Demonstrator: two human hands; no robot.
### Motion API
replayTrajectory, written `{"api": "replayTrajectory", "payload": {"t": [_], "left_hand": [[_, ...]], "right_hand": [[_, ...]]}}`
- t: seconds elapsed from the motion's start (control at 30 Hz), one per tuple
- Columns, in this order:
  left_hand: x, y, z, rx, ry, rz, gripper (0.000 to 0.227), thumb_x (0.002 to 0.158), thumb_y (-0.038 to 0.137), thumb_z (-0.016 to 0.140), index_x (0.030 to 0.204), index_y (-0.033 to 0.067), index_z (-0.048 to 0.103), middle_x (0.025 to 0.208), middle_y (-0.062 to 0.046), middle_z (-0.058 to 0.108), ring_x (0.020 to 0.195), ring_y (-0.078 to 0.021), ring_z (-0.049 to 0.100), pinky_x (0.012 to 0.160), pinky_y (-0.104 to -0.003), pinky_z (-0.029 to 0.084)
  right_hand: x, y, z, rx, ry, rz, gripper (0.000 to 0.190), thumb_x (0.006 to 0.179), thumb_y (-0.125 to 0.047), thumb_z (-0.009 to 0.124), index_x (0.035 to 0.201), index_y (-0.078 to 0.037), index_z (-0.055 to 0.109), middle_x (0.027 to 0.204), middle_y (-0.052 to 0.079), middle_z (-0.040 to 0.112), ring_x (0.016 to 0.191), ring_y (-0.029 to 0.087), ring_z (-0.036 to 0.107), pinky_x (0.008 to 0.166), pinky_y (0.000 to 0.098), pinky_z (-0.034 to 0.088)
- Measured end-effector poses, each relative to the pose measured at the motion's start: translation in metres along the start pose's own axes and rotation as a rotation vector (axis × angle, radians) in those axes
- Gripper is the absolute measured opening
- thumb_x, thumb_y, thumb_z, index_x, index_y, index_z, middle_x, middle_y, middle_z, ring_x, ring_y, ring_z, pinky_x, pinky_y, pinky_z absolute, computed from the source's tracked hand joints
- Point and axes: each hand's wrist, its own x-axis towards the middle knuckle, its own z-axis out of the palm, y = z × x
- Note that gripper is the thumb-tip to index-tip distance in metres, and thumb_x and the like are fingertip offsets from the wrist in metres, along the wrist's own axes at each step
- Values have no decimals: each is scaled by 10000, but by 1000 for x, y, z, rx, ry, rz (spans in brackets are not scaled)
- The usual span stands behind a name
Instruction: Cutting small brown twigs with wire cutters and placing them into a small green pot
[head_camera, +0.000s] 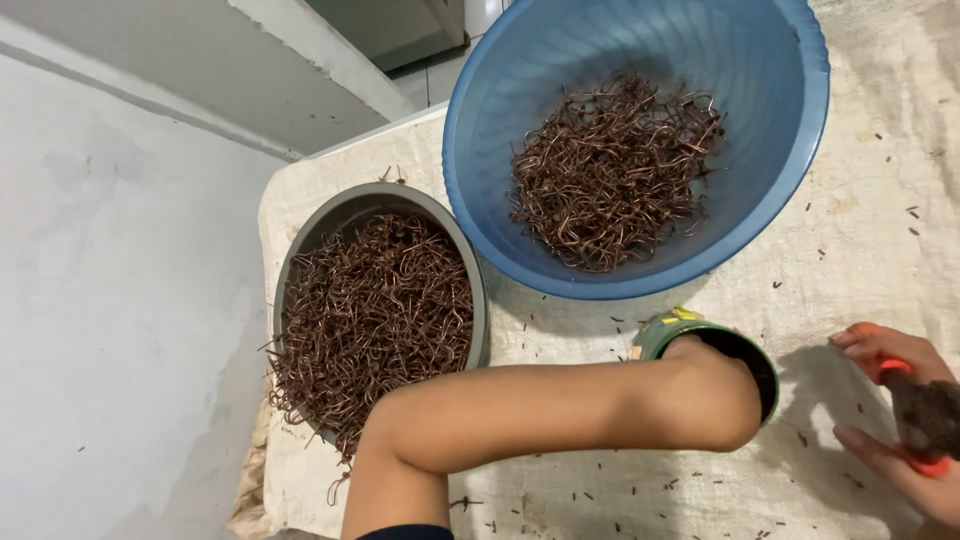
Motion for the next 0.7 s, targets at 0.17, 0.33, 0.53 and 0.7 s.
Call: {"api": "replayTrajectory", "payload": {"t": [0.17,0.33,0.53,0.7], "left_hand": [[52,2,5,-88,37,-140,396,855,326,662,1229,310,790,1267,219,662,1235,-137,606,920,-435,576],[-9,-10,-13,164,50,3,321,875,276,673,1184,250,757,1208,140,677,1113,-153,636,849,-400,588],[-75,-19,-37,542,58,226,216,906,200,693,1116,157,713,1119,22,705,928,-176,683,743,-348,602],[-137,-29,-42,375,171,269,117,822,-5,598,773,97,625,733,10,552,622,-156,505,506,-316,419]], "right_hand": [[2,-7,2,1,6,-28,636,713,-41,691,1320,16,507,1380,182,536,1368,304,550,1251,443,440],[8,-18,0,-71,-6,-83,608,732,-48,701,1310,18,525,1367,176,558,1380,313,550,1276,470,429],[6,-27,2,-42,27,-61,553,764,-49,686,1292,16,535,1367,169,591,1423,312,541,1267,444,408],[5,-24,3,10,40,-63,527,787,-80,662,1285,23,526,1360,173,589,1416,307,532,1286,458,391]]}}
